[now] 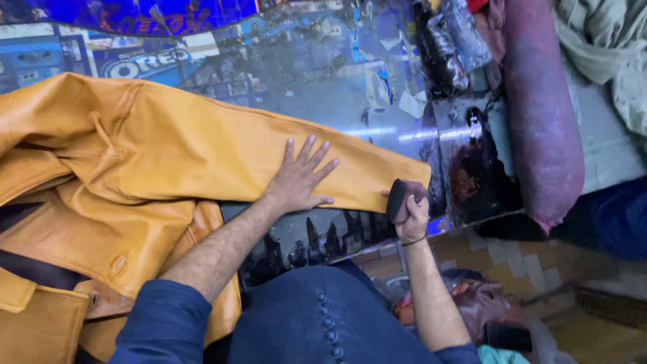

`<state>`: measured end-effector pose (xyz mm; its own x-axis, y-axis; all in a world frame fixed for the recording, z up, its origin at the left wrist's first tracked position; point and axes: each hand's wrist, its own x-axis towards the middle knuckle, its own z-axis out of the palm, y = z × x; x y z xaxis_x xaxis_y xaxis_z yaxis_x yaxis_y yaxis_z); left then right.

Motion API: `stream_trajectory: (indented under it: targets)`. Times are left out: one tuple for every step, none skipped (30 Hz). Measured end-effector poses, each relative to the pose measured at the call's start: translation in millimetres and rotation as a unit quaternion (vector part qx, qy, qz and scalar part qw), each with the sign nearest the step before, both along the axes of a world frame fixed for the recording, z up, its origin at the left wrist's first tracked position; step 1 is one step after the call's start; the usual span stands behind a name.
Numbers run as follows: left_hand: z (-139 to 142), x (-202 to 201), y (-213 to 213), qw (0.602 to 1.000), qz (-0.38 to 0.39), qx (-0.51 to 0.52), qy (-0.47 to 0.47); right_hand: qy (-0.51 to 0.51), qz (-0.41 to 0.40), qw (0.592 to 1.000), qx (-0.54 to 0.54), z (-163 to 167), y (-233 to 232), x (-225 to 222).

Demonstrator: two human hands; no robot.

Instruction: The person lays a tan leather jacket on a work table and rubs its surface with a dark sponge-like block, working over the front panel, pocket flap, sleeve and shoulder areas, repositioning the jacket between passes to cover new sections.

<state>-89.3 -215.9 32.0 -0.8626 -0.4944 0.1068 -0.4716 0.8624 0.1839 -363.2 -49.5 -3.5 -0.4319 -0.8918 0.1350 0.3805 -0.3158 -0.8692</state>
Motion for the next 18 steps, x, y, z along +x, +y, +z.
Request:
stream_trajectory:
  targets:
    - [-5.5, -1.1, 5.2, 1.000, 0.006, 0.020, -0.020, -0.006, 0.001, 1.000, 0.003, -3.9, 5.5, -0.5]
    - [-9.4, -8.0, 7.4, 0.999, 0.014, 0.030, -0.033, -0.006, 0.004, 1.000, -0.005, -6.1, 7.1, -2.2]
    - [-11.6, -17.6, 8.1, 0.998, 0.025, 0.035, -0.044, -0.004, 0.010, 1.000, -0.016, -7.1, 6.4, -3.1]
    - [-13.1, -30.9, 10.1, 1.000, 0.014, -0.010, -0.024, -0.015, 0.011, 1.000, -0.013, -7.1, 3.8, -3.7]
    - [-14.2, -46.7, 15.4, 0.999, 0.003, -0.051, -0.006, -0.029, 0.014, 0.999, -0.005, -5.6, 0.9, -3.8]
    - [-14.9, -61.6, 19.7, 0.996, -0.006, -0.092, 0.013, -0.043, 0.017, 0.999, 0.003, -5.3, -1.1, -4.3]
    - [-14.8, -75.8, 22.7, 0.997, -0.021, -0.057, 0.043, -0.060, 0.012, 0.998, -0.019, -4.6, -1.5, -5.8]
    - [-14.5, -89.0, 26.6, 0.997, -0.036, -0.020, 0.072, -0.076, 0.006, 0.996, -0.040, -2.8, 0.5, -7.1]
    - [-14.0, -99.2, 28.5, 0.993, -0.051, 0.015, 0.104, -0.090, 0.001, 0.994, -0.063, -0.5, 4.6, -10.1]
    - [-13.3, -106.7, 29.4, 0.996, -0.044, 0.018, 0.073, -0.097, -0.018, 0.991, -0.084, 2.0, 11.1, -14.1]
    - [-12.6, -111.8, 31.7, 0.998, -0.035, 0.024, 0.042, -0.105, -0.036, 0.988, -0.104, 4.6, 19.5, -19.8]
    - [-12.0, -115.6, 34.2, 0.999, -0.026, 0.036, 0.007, -0.116, -0.055, 0.985, -0.117, 7.6, 29.4, -26.7]
    - [-11.5, -119.3, 38.4, 0.999, -0.011, 0.033, -0.005, -0.107, -0.108, 0.986, -0.070, 9.9, 38.3, -34.5]
    - [-11.3, -123.3, 43.0, 0.999, 0.002, 0.027, -0.018, -0.096, -0.164, 0.981, -0.025, 12.7, 47.1, -43.8]
    - [-11.2, -129.3, 46.6, 0.999, 0.013, 0.019, -0.029, -0.084, -0.221, 0.972, 0.016, 14.9, 53.9, -52.3]
    - [-11.6, -136.4, 51.5, 1.000, -0.020, 0.004, 0.001, -0.023, -0.217, 0.975, 0.042, 17.4, 58.6, -61.5]
    - [-12.5, -144.9, 56.6, 0.998, -0.051, -0.009, 0.032, 0.039, -0.211, 0.974, 0.068, 20.6, 61.8, -70.1]
    - [-13.8, -153.9, 61.1, 0.994, -0.081, -0.022, 0.063, 0.102, -0.204, 0.969, 0.095, 24.3, 62.4, -78.4]
